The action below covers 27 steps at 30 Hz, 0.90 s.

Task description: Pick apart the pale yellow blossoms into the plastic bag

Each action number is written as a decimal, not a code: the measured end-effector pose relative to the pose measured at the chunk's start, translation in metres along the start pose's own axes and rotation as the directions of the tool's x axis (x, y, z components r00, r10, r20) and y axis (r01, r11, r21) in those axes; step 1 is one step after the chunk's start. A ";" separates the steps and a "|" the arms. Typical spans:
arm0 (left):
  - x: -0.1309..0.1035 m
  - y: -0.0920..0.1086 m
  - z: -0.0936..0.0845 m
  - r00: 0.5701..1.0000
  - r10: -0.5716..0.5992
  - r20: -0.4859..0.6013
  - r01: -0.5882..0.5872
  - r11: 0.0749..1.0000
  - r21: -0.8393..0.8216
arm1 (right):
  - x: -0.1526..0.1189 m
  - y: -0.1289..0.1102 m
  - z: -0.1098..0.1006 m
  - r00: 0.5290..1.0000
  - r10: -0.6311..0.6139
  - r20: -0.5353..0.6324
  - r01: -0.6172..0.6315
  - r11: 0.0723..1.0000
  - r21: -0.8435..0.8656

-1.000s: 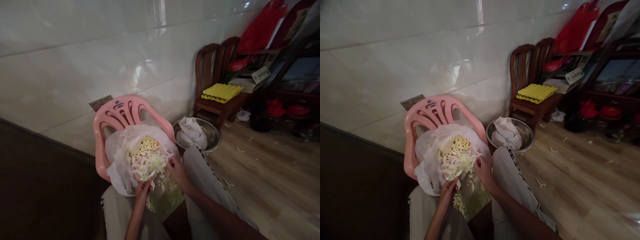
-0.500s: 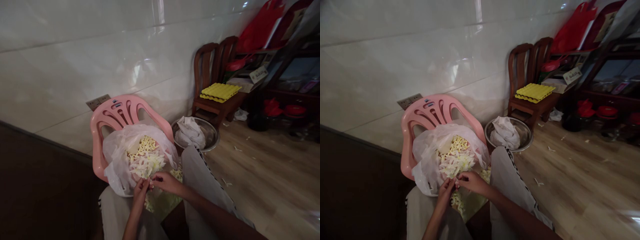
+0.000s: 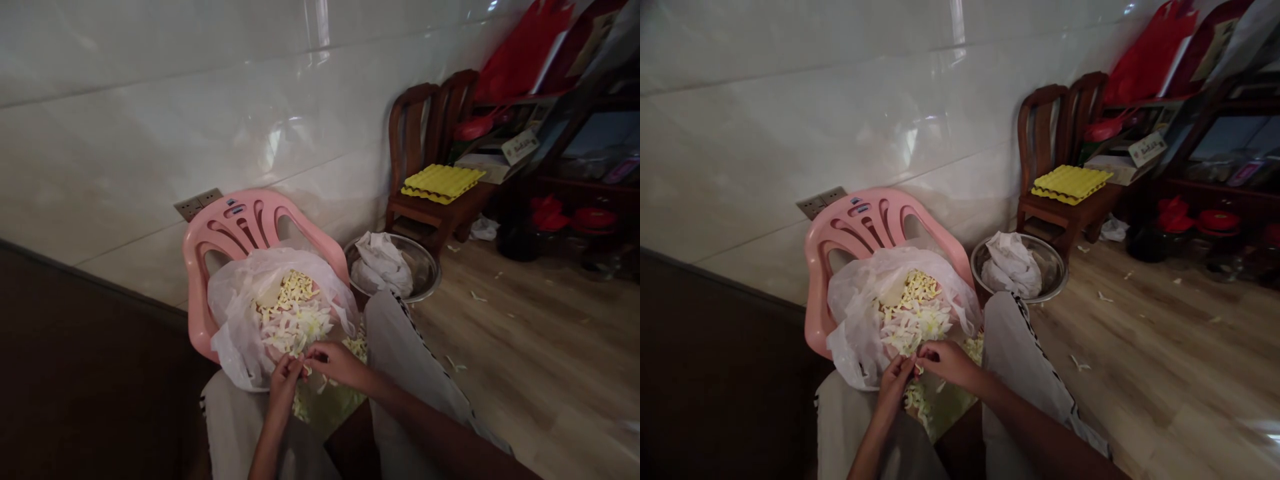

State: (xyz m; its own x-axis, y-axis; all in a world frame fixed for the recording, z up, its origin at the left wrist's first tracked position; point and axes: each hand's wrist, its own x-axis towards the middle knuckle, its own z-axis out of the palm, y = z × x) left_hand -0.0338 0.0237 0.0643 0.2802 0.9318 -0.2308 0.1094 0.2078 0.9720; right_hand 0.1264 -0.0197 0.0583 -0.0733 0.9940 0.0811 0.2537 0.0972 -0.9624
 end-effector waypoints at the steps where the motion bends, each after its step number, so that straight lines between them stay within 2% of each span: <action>1: 0.000 0.000 0.000 1.000 0.008 0.005 -0.008 1.000 0.006 | -0.001 -0.001 0.001 0.999 -0.032 -0.012 0.031 0.997 -0.075; 3: 0.000 -0.001 0.000 0.999 0.025 0.021 -0.025 1.000 0.008 | -0.003 -0.001 0.004 0.997 -0.081 -0.009 0.078 0.976 -0.202; 6: 0.001 -0.006 0.000 0.998 0.048 0.052 -0.050 0.998 0.041 | -0.003 0.001 0.007 0.994 -0.107 -0.011 0.099 0.953 -0.287; 11: 0.003 -0.011 0.000 0.997 0.028 0.075 -0.043 0.979 0.200 | 0.003 0.004 0.000 0.972 -0.057 -0.228 -0.017 0.951 -0.308; 14: 0.004 -0.012 0.001 0.993 0.025 0.119 -0.047 0.981 0.186 | 0.008 0.006 -0.010 0.931 -0.050 -0.363 -0.064 0.953 -0.295; 19: 0.004 -0.012 -0.001 0.996 -0.086 -0.009 0.086 0.986 0.139 | 0.012 0.016 -0.026 0.814 -0.002 -0.581 -0.176 0.952 -0.250; 21: 0.004 -0.013 -0.002 0.995 -0.088 -0.036 0.091 0.992 0.092 | 0.013 0.020 -0.030 0.791 0.006 -0.611 -0.203 0.946 -0.253; 24: 0.008 -0.015 -0.004 0.996 -0.078 -0.034 0.078 0.997 -0.009 | 0.014 0.024 -0.031 0.801 0.014 -0.599 -0.210 0.943 -0.258; 27: 0.012 -0.019 -0.007 0.996 -0.083 -0.030 0.079 0.989 -0.128 | 0.012 0.021 -0.025 0.852 0.016 -0.523 -0.171 0.953 -0.250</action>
State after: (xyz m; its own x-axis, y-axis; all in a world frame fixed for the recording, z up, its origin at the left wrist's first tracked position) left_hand -0.0392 0.0328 0.0439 0.2411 0.9199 -0.3092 0.0086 0.3166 0.9485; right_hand 0.1549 -0.0040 0.0456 0.4458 0.8748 0.1897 0.4951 -0.0644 -0.8664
